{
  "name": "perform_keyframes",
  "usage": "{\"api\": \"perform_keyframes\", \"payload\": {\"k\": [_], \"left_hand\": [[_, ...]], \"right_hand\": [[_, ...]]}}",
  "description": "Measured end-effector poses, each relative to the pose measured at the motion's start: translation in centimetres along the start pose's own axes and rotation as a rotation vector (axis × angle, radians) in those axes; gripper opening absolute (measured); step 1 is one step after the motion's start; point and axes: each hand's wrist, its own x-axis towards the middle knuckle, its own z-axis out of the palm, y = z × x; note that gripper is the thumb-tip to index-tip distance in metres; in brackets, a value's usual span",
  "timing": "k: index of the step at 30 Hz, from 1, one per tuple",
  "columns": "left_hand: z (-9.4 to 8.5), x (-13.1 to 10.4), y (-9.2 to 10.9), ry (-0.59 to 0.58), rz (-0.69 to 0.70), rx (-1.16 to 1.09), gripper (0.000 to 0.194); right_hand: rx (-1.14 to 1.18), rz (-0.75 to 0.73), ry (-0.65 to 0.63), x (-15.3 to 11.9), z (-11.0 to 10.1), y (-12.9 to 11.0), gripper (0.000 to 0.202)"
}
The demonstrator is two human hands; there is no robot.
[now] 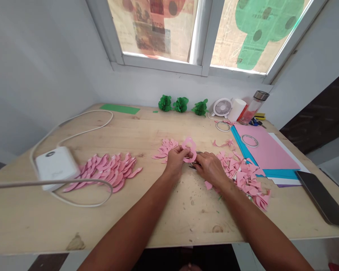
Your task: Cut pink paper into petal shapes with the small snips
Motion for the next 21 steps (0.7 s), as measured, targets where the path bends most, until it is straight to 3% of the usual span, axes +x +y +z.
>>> {"api": "perform_keyframes", "payload": {"k": [21], "left_hand": [[-0.26, 0.17, -0.26, -0.001, 0.005, 0.02, 0.013]], "right_hand": [[0.042, 0.037, -0.004, 0.03, -0.13, 0.27, 0.007]]}}
